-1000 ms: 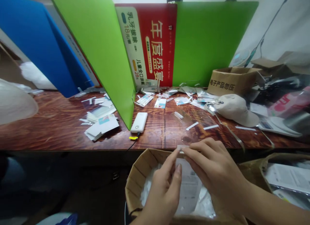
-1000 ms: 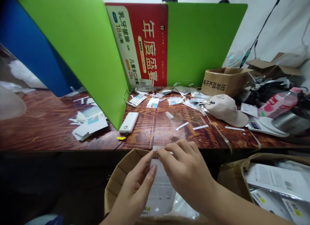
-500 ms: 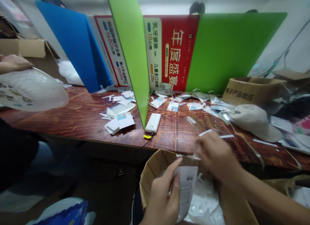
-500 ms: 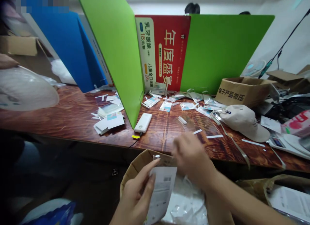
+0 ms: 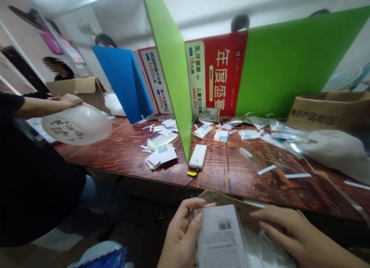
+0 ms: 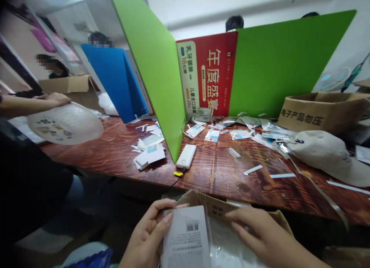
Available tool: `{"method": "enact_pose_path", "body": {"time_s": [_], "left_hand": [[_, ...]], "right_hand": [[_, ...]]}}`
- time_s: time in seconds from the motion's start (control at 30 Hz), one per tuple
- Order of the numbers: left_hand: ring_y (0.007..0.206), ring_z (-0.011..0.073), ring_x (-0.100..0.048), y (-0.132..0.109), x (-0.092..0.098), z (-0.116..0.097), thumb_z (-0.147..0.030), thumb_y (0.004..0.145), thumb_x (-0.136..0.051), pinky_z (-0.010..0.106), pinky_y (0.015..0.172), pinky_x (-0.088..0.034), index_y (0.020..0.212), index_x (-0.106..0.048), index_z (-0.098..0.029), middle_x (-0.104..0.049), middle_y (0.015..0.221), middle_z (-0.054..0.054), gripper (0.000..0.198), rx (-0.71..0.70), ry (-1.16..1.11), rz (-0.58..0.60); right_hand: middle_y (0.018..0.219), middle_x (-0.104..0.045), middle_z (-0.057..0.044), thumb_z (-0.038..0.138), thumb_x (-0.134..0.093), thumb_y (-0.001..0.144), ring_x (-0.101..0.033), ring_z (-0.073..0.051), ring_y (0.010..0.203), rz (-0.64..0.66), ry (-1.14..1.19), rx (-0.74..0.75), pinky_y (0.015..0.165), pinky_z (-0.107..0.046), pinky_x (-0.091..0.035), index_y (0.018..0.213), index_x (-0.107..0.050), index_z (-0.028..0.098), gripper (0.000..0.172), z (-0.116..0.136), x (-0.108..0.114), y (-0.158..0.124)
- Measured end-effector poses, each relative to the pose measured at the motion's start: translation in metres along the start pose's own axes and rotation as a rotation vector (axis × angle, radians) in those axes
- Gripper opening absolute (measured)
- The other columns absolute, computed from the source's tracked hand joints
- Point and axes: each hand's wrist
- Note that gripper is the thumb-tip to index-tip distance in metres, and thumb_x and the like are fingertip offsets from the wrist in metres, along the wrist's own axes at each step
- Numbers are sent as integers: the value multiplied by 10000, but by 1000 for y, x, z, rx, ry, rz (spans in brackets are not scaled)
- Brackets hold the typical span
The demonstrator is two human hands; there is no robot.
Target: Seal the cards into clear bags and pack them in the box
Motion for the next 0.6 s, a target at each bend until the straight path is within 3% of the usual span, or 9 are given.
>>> {"method": "enact_pose_path", "body": {"time_s": [0.07,0.13,0.23,0.3,0.43,0.6], "left_hand": [[667,151,-683,-1,-5,1,-438,754,-805,282,683,-563,998,-631,-227,-746,915,48,366,48,35,74],[593,120,-648,-2,-10,2,-436,788,-777,267,673,-555,1034,-632,-245,-731,801,15,343,92,64,115],[589,135,-645,-3,-19,0,-407,795,-772,239,608,-532,1079,-648,-262,-720,737,11,342,138,67,123],[657,159,-667,-7,-26,-2,-378,773,-790,234,609,-526,1012,-688,-252,-727,773,21,289,133,51,108],[670,162,-665,-12,-34,-4,-356,753,-797,221,593,-503,789,-732,-208,-733,776,32,166,131,73,154],[757,201,-695,-9,-40,0,-427,762,-785,244,619,-521,759,-755,-215,-771,963,72,214,56,162,265]], "right_hand": [[1082,-738,-80,464,-613,887,-701,-256,982,111,352,-103,848,-375,-581,1117,-724,253,331,21,3,16],[1078,-732,-84,486,-673,848,-693,-237,975,133,671,-193,840,-368,-571,1118,-711,226,376,32,-1,26],[861,-736,-45,437,-788,757,-669,-146,742,45,921,-289,676,-252,-539,964,-751,204,315,31,-11,28],[755,-712,-19,388,-828,706,-621,-100,640,-11,1029,-315,609,-201,-488,868,-775,212,245,25,-12,23],[616,-673,-14,265,-785,662,-580,-96,561,25,1091,-298,560,-196,-443,706,-790,213,68,21,9,13],[671,-666,-32,329,-686,742,-558,-109,601,89,951,-269,562,-204,-425,781,-787,182,182,31,46,0]]}}
Point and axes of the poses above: each hand's wrist, its own y-axis towards the middle knuckle, its own x-axis out of the back of the hand, z = x × y
